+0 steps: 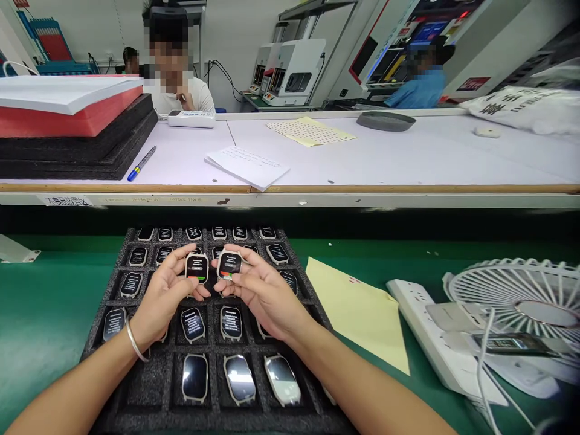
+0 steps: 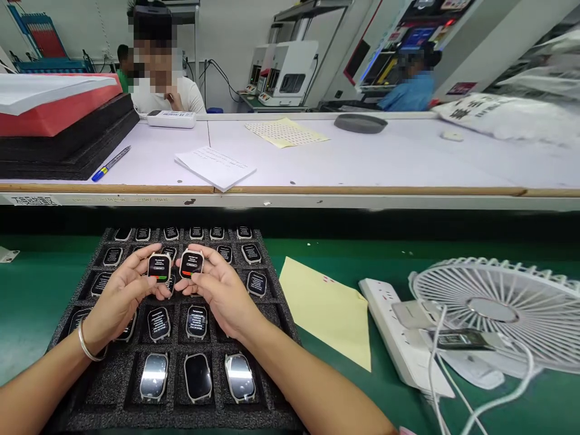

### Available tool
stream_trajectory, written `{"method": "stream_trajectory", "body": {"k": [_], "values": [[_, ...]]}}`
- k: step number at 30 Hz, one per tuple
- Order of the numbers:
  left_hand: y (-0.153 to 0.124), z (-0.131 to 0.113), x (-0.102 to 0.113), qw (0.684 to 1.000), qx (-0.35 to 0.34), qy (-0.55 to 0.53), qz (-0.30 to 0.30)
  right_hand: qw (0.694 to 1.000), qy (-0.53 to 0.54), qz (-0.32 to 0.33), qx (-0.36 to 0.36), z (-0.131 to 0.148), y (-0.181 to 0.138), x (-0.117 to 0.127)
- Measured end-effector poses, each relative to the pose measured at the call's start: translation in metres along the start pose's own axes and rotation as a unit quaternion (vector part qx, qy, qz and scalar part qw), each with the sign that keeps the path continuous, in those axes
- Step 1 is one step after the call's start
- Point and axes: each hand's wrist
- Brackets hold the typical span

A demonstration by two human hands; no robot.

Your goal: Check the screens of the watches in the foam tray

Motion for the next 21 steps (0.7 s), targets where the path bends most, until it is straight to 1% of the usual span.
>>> {"method": "stream_trajectory", "body": {"k": [7,16,21], "values": [[0.0009,0.0001,0.0011,1.0,0.011,-0.011,0.006,1.0,-0.006,-0.002,-0.007,-0.0019,0.003,0.001],[0.0014,0.0014,0.0023,0.999,0.019,-0.019,0.029,1.0,-0.009,-0.004,-0.008,-0.0018,0.0027,0.0006],[0.0013,0.0022,0.0021,0.999,0.018,-0.02,0.023,1.0,-0.009,-0.004,-0.008,-0.0011,0.0027,0.0003]]}}
Point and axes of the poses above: each hand's wrist, its own y-axis towards the middle knuckle, its own x-axis out of the back of the hand, z = x × y, and after that the axes turned 4 degrees about -y, right-handed
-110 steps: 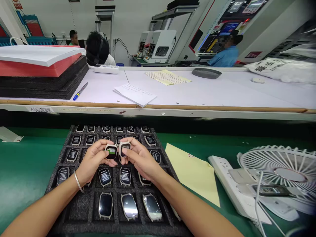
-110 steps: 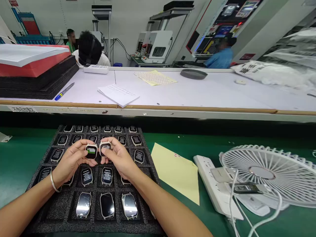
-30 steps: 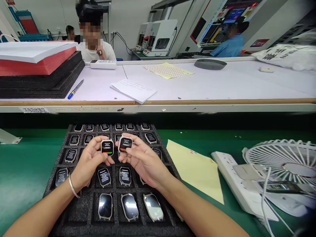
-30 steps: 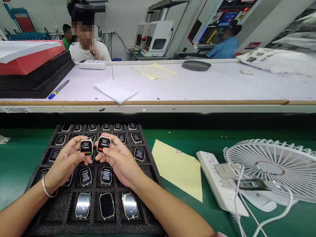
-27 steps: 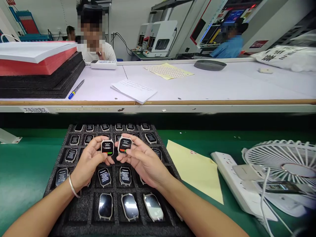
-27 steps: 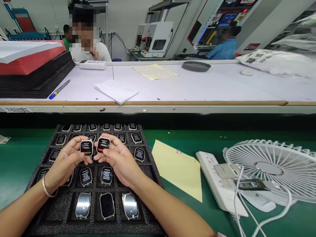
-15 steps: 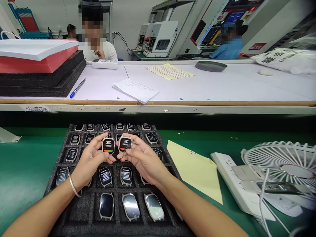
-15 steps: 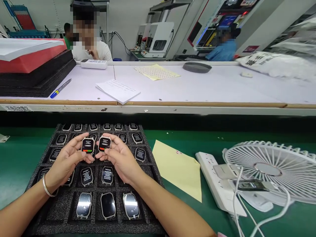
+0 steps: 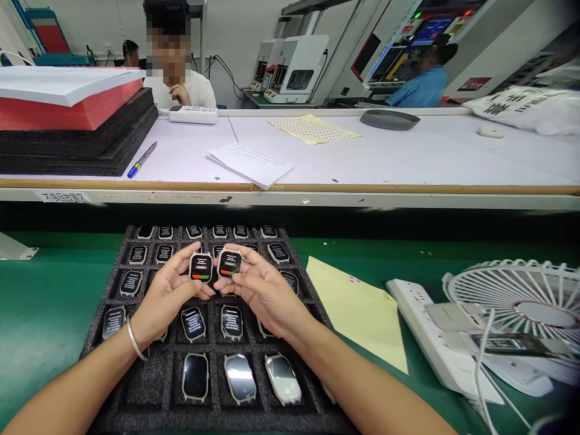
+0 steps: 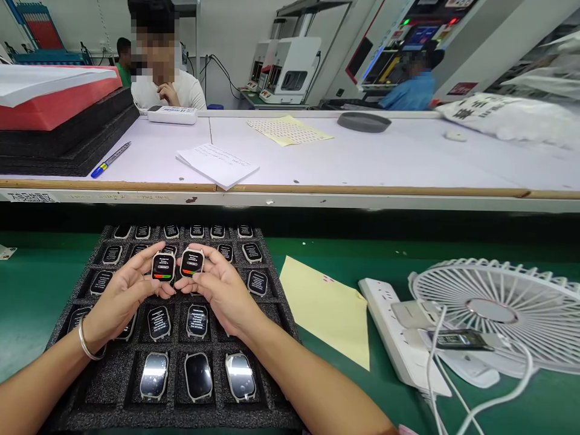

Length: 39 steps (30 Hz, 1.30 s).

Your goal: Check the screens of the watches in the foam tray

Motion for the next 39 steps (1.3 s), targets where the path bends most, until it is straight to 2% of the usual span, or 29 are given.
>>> {"method": "stream_trajectory", "body": {"k": [27,39], "values": [[0.0033,0.0039,-0.0005,0.998,-0.03,0.041,-0.024,1.0,-0.001,0.001,-0.002,0.0,-0.0006,-0.0026],[0.0032,0.0026,-0.0016,0.997,-0.036,0.061,-0.031,1.0,-0.016,0.024,0.004,-0.0025,0.0,0.0001]]}}
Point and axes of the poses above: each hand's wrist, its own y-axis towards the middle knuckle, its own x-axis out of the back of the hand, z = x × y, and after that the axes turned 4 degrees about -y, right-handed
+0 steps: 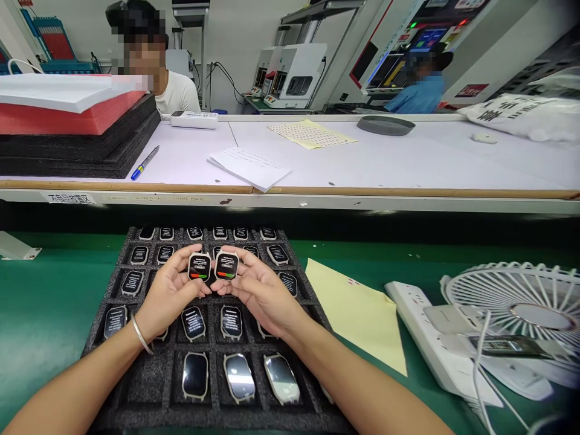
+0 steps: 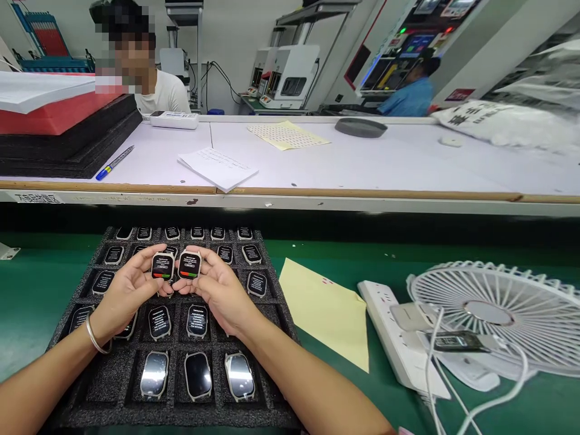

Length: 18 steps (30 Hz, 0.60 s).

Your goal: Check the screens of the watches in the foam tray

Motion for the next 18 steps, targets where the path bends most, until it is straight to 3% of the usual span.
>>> {"method": "stream_trajectory", "body": {"k": [18], "values": [[0.0021,0.0025,0.0007,1.0,-0.004,0.005,-0.011,1.0,-0.003,-0.005,-0.011,-0.0005,-0.0016,-0.0024]]}}
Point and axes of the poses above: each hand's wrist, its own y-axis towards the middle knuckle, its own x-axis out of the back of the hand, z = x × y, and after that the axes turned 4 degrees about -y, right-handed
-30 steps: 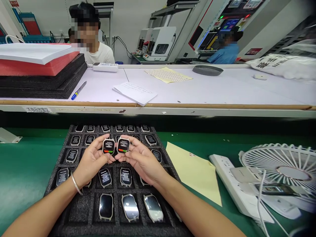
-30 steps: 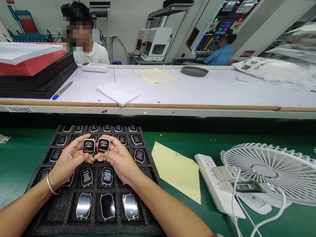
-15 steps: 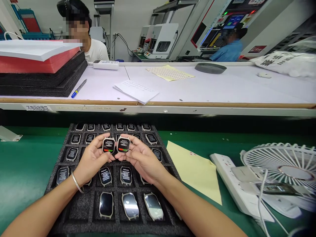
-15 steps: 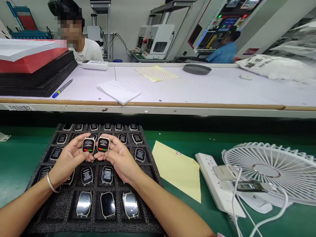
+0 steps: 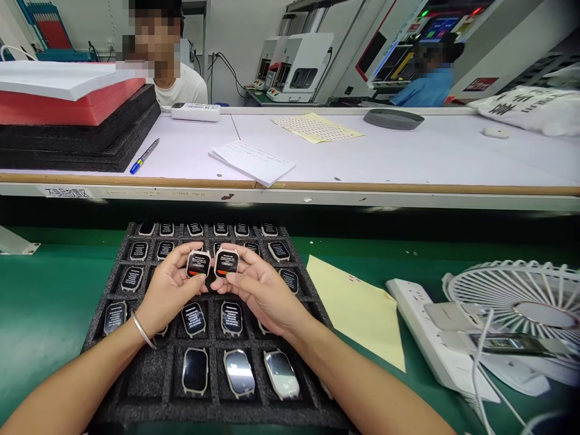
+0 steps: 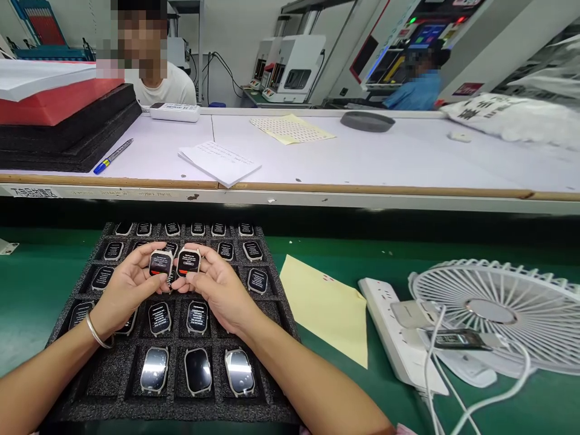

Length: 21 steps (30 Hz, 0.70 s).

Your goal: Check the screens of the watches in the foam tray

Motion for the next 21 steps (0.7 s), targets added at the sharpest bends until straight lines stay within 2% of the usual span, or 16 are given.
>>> {"method": "stream_trajectory", "body": {"k": [13,21], "values": [[-0.0029,-0.0004,0.0016,0.999,0.002,-0.027,0.037,1.0,-0.019,-0.017,0.014,-0.0018,0.0018,0.0031],[-0.0057,-0.0034,-0.0011,0.999,0.011,-0.02,0.027,0.999,-0.023,-0.03,0.017,-0.0025,0.0018,0.002]]}}
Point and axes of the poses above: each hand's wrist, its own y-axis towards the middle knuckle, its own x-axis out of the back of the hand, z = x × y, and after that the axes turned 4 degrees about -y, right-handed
